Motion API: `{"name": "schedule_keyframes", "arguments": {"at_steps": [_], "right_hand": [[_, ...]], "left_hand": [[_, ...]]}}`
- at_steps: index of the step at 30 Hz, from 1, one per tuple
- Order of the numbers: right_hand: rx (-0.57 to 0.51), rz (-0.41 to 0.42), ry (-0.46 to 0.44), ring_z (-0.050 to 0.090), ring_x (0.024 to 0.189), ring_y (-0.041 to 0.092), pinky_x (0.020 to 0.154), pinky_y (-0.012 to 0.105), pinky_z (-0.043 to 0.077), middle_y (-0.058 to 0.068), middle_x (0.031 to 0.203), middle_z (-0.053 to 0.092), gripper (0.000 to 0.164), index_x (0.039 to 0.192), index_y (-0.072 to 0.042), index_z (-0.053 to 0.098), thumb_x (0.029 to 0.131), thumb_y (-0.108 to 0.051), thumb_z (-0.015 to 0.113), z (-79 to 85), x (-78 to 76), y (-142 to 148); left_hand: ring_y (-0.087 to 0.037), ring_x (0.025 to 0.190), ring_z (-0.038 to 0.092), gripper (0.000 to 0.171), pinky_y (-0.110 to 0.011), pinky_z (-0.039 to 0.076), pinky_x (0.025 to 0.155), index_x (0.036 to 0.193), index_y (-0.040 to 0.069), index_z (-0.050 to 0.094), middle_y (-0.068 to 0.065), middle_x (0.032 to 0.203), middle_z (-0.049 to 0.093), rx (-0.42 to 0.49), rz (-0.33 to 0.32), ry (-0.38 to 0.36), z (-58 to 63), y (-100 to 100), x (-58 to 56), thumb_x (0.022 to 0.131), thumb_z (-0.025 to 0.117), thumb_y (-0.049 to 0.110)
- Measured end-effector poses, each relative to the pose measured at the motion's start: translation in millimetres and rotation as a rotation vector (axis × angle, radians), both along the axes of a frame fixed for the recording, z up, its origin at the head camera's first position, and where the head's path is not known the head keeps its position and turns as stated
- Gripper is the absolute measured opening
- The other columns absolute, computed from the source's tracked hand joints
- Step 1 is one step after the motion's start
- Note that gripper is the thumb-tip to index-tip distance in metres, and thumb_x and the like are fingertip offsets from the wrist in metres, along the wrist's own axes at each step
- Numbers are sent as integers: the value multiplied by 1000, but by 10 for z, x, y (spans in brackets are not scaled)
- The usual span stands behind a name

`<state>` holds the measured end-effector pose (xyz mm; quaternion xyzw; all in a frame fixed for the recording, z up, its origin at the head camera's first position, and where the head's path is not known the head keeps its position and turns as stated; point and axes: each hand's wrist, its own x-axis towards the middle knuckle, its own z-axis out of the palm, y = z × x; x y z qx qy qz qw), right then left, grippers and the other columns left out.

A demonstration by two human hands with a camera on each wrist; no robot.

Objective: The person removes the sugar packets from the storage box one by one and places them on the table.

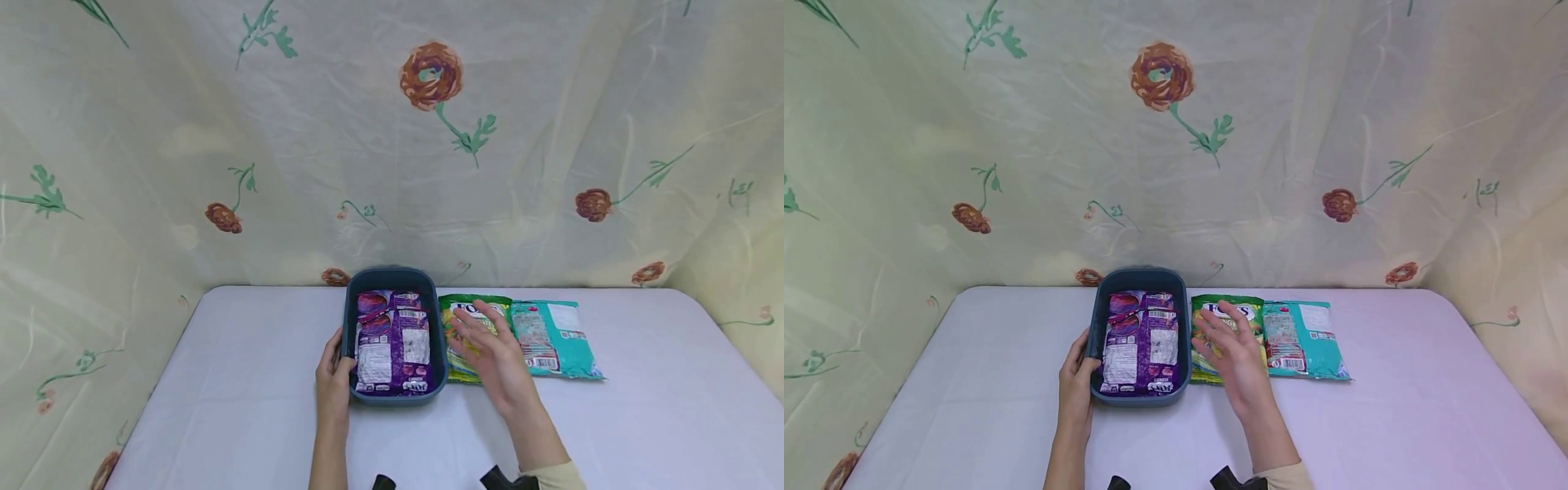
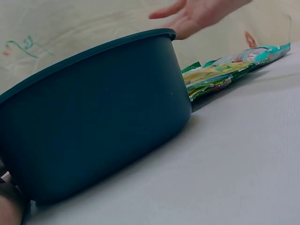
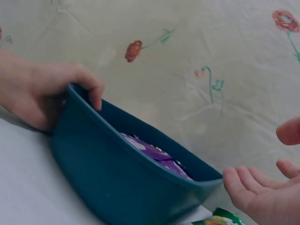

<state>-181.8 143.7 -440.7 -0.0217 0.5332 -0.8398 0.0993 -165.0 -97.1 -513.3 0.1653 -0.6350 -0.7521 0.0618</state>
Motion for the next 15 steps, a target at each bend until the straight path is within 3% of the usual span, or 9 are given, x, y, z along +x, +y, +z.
{"name": "schedule_keyframes", "arguments": {"at_steps": [10,15], "right_hand": [[71,131,-21,34,140,28,105,40,40,10,153,29,49,144,-20,26,98,-13,41,57,53,-253],[120,187,-27,22,144,29,113,43,27,12,157,18,54,148,-18,20,98,-12,41,61,87,-326]], "left_hand": [[-19,141,33,56,-41,27,114,140,24,45,0,150,39,-1,9,5,16,0,3,86,46,6],[-19,140,34,57,-41,28,113,139,24,46,-1,149,40,-3,11,2,16,4,-3,86,46,5]]}}
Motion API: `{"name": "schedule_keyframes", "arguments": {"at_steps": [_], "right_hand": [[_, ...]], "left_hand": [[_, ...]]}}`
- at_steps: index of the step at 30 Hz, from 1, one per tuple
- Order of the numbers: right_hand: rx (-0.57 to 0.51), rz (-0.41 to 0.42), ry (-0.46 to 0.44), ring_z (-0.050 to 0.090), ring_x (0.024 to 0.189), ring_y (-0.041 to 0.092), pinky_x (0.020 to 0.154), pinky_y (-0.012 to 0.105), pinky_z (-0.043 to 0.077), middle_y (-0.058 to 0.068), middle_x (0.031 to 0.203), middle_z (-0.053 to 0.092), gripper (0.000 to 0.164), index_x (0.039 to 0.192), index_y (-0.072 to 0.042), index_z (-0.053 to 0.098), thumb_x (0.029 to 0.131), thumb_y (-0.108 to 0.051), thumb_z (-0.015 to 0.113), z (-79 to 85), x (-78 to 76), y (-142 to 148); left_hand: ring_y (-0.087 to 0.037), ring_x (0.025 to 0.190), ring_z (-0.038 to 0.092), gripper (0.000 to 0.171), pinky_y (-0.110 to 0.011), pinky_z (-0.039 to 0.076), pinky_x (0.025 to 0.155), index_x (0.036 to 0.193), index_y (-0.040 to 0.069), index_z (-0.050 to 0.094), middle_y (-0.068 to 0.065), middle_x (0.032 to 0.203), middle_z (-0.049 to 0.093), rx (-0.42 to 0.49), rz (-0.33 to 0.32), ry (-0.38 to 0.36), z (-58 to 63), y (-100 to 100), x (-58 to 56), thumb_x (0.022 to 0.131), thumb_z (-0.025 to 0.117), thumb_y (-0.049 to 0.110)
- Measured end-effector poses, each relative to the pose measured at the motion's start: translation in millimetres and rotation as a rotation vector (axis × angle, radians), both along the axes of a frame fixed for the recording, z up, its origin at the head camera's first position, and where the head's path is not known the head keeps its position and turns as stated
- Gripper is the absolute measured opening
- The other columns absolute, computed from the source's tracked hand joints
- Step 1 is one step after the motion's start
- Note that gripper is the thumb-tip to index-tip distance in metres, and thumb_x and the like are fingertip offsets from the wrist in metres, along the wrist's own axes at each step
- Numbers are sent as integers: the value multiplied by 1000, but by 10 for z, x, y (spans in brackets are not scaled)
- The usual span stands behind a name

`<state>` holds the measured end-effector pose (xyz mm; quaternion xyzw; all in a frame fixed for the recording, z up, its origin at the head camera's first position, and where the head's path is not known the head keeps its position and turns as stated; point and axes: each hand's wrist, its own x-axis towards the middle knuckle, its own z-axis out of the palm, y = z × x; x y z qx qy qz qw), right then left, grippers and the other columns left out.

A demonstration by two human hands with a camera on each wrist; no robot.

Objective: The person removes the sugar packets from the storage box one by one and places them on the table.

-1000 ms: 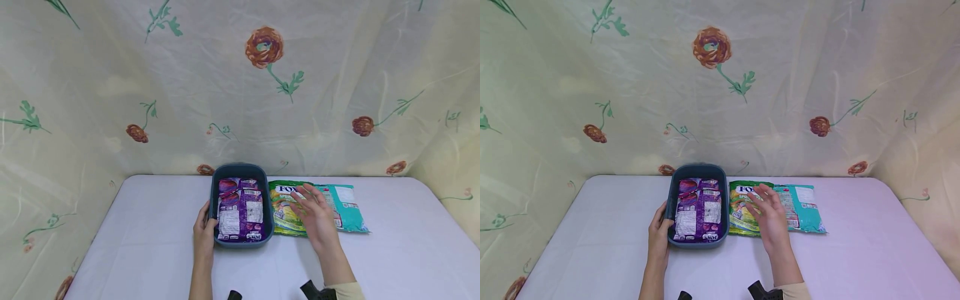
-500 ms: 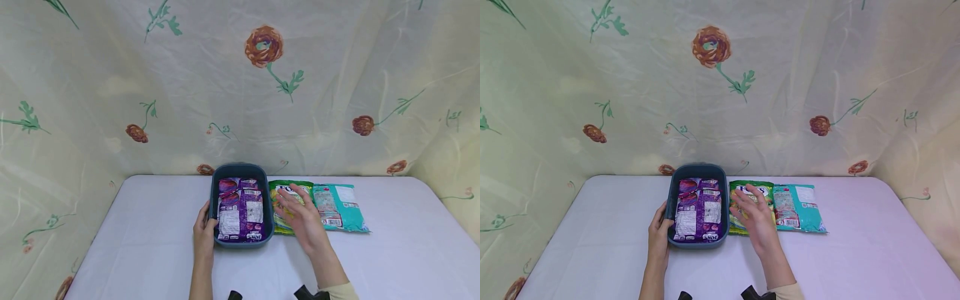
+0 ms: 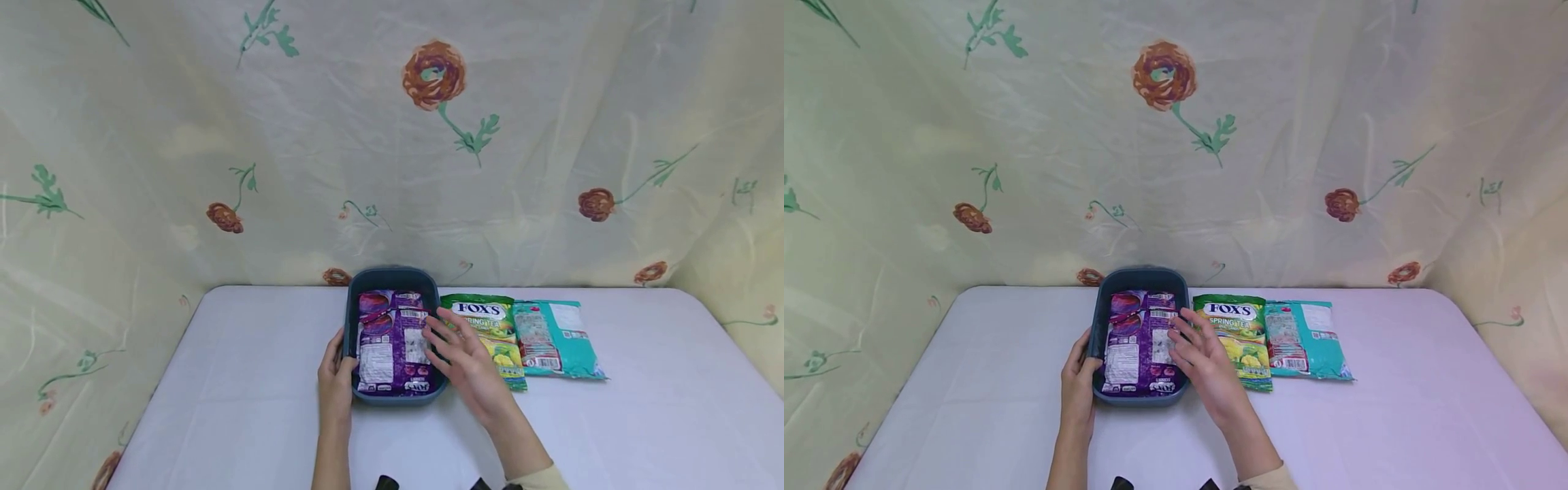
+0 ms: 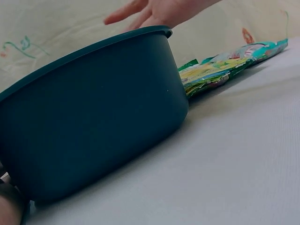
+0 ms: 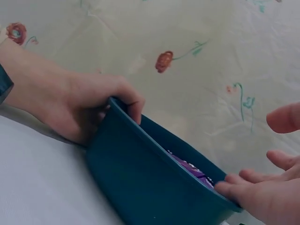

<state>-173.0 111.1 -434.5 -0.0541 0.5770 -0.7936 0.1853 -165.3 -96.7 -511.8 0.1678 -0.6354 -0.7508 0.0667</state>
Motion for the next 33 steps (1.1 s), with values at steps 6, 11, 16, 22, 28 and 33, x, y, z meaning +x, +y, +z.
{"name": "schedule_keyframes", "arguments": {"at_steps": [6,11,16,22,28,33], "right_hand": [[164,-2,-8,15,147,27,117,44,16,9,158,15,57,149,-19,21,97,-15,44,23,29,-87],[345,-22,24,9,148,28,116,48,15,8,159,13,57,148,-22,23,96,-21,48,29,21,-190],[436,-42,47,2,148,29,117,51,9,9,160,8,57,148,-22,22,97,-17,46,-2,-25,-298],[587,-78,128,10,146,36,112,63,13,11,159,12,60,148,-26,21,95,-18,49,-50,-31,-429],[686,-61,160,2,146,41,108,67,11,17,159,0,59,147,-23,25,94,-20,50,-57,-39,-467],[794,-60,220,0,144,44,105,70,13,23,157,-7,58,146,-20,29,93,-21,52,-71,-45,-499]], "left_hand": [[-19,139,35,57,-42,30,113,139,26,46,-1,149,40,-4,4,1,9,-1,6,86,46,6],[-19,140,35,56,-42,29,113,139,26,46,-1,149,40,-3,6,-1,22,1,8,86,47,6],[-19,140,34,56,-42,29,113,139,26,47,-1,149,40,-6,4,-11,22,0,-4,86,48,6],[-20,139,36,55,-44,30,112,138,27,47,0,149,41,-16,1,-4,25,-21,-7,87,48,8],[-19,139,36,56,-43,30,112,138,26,47,0,148,41,11,2,-8,10,-21,-9,86,48,7],[-19,139,37,56,-42,31,112,138,26,47,0,148,42,17,4,-14,12,-5,-11,85,49,8]]}}
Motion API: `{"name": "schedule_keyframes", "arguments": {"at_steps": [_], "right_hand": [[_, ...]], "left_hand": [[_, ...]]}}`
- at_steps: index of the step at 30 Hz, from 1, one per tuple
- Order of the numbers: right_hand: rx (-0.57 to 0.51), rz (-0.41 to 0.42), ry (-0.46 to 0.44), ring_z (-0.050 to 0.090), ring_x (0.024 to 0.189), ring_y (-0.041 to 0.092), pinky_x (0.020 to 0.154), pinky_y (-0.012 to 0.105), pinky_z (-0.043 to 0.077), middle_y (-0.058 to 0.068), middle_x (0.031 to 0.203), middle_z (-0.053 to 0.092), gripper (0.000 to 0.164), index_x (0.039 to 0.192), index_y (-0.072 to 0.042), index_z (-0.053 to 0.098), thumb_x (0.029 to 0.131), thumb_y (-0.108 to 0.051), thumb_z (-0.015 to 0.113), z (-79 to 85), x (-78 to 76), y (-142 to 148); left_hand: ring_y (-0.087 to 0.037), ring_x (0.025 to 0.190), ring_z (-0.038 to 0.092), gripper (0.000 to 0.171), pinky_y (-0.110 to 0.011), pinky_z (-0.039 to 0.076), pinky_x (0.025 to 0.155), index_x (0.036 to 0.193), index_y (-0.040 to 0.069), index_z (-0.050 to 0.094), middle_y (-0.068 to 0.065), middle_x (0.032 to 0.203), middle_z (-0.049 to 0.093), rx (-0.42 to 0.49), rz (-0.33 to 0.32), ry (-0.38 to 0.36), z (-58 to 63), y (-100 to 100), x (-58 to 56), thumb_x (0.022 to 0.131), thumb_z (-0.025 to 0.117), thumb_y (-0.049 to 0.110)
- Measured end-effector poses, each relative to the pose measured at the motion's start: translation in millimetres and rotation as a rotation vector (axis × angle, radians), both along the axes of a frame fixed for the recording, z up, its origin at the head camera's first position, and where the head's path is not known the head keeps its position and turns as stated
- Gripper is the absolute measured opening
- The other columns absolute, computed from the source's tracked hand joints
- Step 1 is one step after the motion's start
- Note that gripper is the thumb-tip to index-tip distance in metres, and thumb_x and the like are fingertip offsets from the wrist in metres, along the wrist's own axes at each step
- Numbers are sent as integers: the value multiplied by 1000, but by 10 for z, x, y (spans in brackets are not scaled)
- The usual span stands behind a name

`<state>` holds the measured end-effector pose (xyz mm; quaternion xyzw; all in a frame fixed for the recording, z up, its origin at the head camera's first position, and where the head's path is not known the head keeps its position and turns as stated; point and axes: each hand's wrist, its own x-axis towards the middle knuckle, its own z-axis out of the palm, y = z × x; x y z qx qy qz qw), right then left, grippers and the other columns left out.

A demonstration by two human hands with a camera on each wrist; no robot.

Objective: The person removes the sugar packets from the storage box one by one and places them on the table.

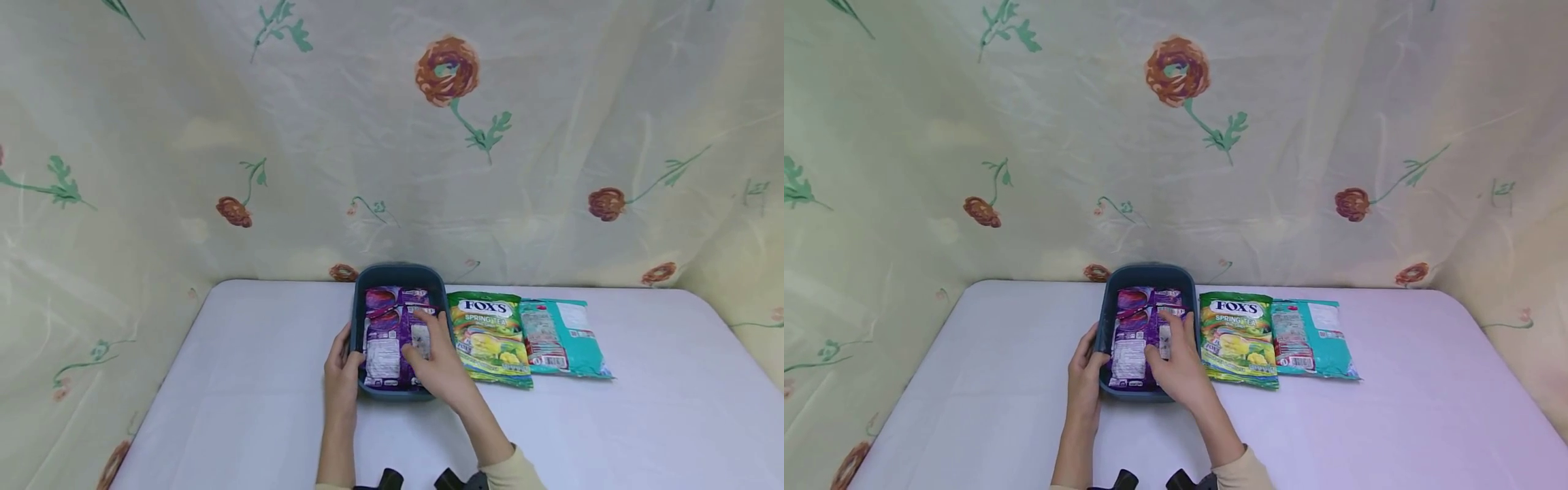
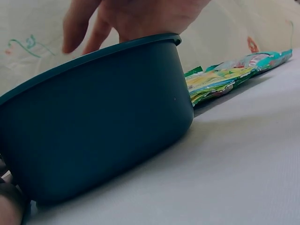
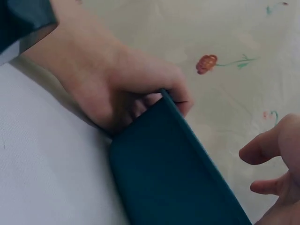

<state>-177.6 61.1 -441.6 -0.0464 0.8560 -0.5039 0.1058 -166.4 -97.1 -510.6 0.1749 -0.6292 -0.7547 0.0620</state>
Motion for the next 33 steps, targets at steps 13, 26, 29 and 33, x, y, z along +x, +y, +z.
{"name": "schedule_keyframes", "arguments": {"at_steps": [13,26,29,33], "right_hand": [[56,-3,23,2,144,46,104,71,17,24,157,-5,52,141,-19,37,92,-23,55,-35,6,-12],[60,35,14,8,141,51,101,72,23,24,157,-5,48,136,-18,42,91,-24,56,-41,-35,-25],[88,45,27,8,141,52,100,72,24,25,156,-6,49,137,-16,40,91,-25,56,-41,-46,-42],[80,29,24,9,141,50,101,71,25,25,156,-3,46,135,-16,42,91,-24,56,-45,-48,-57]], "left_hand": [[-20,138,38,56,-43,32,111,138,28,47,0,148,42,-15,-23,7,4,14,21,86,48,7],[-19,137,38,56,-43,31,111,137,27,48,0,147,43,-1,-10,15,-5,2,6,86,47,5],[-18,137,39,56,-43,31,111,137,29,48,1,147,43,1,-15,13,-9,-5,3,86,48,6],[-19,138,38,56,-43,31,111,138,28,48,1,148,42,-2,-14,13,-12,-15,10,86,48,6]]}}
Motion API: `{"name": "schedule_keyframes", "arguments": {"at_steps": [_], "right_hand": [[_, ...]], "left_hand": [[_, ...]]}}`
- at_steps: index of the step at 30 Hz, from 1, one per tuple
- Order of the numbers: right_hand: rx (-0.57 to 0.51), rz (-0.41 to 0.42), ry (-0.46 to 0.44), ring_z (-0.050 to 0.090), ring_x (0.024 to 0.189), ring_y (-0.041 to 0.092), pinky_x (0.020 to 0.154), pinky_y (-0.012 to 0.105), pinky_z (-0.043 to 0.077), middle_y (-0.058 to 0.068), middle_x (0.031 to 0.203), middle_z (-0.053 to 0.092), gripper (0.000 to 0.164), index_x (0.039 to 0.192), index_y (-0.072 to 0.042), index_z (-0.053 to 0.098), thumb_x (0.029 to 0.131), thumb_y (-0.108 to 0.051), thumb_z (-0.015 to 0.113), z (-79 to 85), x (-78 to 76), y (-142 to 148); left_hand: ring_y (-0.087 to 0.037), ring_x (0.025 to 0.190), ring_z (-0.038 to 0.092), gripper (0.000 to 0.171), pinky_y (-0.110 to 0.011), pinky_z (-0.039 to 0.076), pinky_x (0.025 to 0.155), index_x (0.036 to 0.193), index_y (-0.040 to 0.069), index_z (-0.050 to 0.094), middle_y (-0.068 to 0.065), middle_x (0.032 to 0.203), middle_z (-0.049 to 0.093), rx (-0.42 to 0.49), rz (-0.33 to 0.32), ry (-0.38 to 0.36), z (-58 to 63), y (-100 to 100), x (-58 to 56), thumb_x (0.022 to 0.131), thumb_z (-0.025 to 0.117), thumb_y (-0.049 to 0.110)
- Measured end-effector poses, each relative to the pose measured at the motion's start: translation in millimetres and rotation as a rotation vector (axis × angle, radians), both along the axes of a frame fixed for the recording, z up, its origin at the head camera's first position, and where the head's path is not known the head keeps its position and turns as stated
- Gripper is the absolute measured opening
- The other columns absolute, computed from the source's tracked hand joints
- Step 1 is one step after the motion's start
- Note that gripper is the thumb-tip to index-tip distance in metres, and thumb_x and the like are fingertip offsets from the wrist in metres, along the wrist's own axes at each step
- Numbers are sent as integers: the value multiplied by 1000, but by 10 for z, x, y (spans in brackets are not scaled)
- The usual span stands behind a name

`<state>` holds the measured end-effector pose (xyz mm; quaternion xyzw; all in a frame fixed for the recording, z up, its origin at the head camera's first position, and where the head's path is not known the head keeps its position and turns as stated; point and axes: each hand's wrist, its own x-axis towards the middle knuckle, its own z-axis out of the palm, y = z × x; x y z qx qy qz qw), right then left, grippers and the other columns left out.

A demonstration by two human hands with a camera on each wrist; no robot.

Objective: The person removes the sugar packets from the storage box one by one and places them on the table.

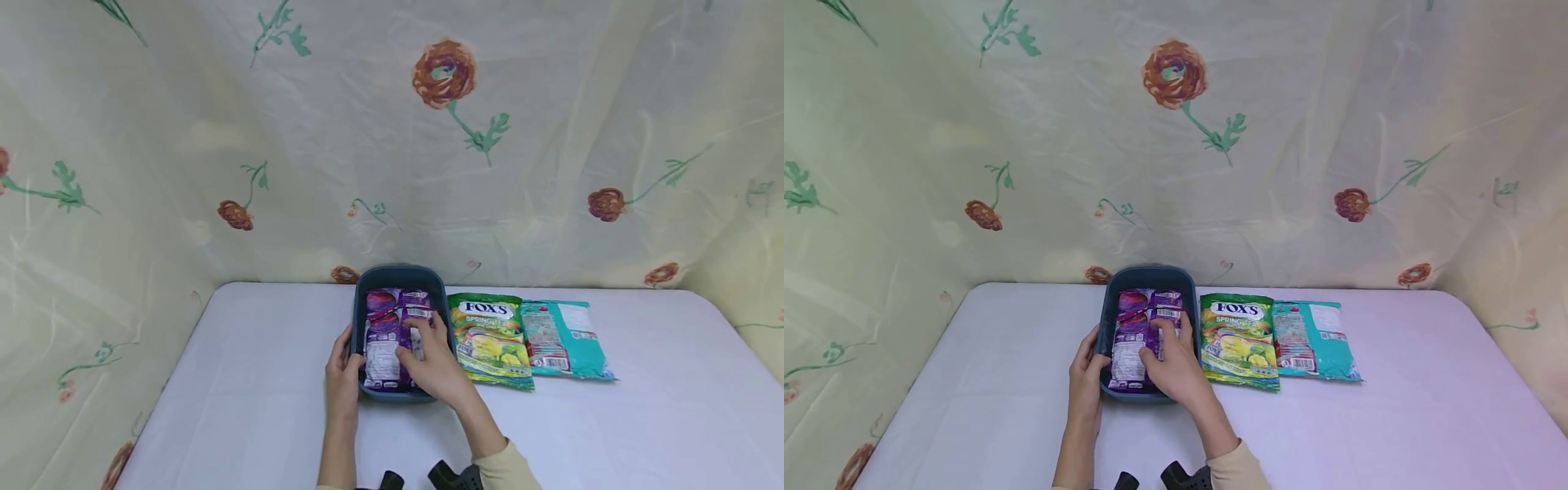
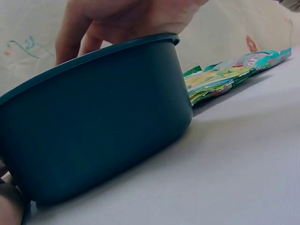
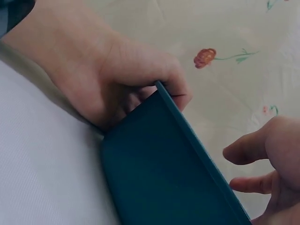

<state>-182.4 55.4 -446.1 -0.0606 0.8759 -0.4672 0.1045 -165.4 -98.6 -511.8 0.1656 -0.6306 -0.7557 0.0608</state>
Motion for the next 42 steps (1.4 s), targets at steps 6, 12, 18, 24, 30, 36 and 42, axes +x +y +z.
{"name": "schedule_keyframes", "arguments": {"at_steps": [6,12,18,24,30,36,42], "right_hand": [[-94,-38,-37,7,143,46,104,69,22,20,157,2,43,133,-16,46,91,-22,56,7,-2,7],[-167,-43,-28,16,143,42,105,62,29,22,155,16,38,129,-13,48,92,-19,55,22,3,43],[-220,-28,-41,35,137,37,107,53,34,18,148,36,35,127,-11,51,93,-18,55,60,35,75],[-228,-11,-28,37,135,35,107,54,33,14,147,35,35,128,-14,52,93,-19,55,51,30,122],[-226,36,-29,35,136,36,109,57,29,11,149,34,37,130,-17,50,93,-18,55,58,21,158],[-250,112,-14,43,131,37,104,54,37,8,144,44,38,130,-22,50,94,-16,54,28,15,185],[-164,242,128,42,133,31,103,53,39,5,144,43,45,137,-23,43,94,-15,54,-1,51,185]], "left_hand": [[-18,138,36,56,-42,29,112,137,26,48,0,148,42,3,8,1,0,-12,7,85,47,6],[-17,139,34,56,-43,28,113,137,28,48,2,149,40,-7,3,-2,4,-15,10,85,47,7],[-16,140,34,57,-41,27,113,137,29,48,3,149,40,-2,0,-5,-9,-14,26,84,47,7],[-16,140,34,56,-43,27,113,137,29,48,3,148,41,-13,0,0,5,9,5,85,47,8],[-17,139,35,57,-43,27,113,137,26,48,1,148,41,-10,-3,14,8,16,-4,84,47,6],[-17,140,34,57,-41,26,113,137,24,48,1,148,41,-8,0,27,18,15,-18,83,47,5],[-19,140,33,59,-43,25,114,138,24,48,-1,149,41,-9,3,23,5,-1,5,82,46,4]]}}
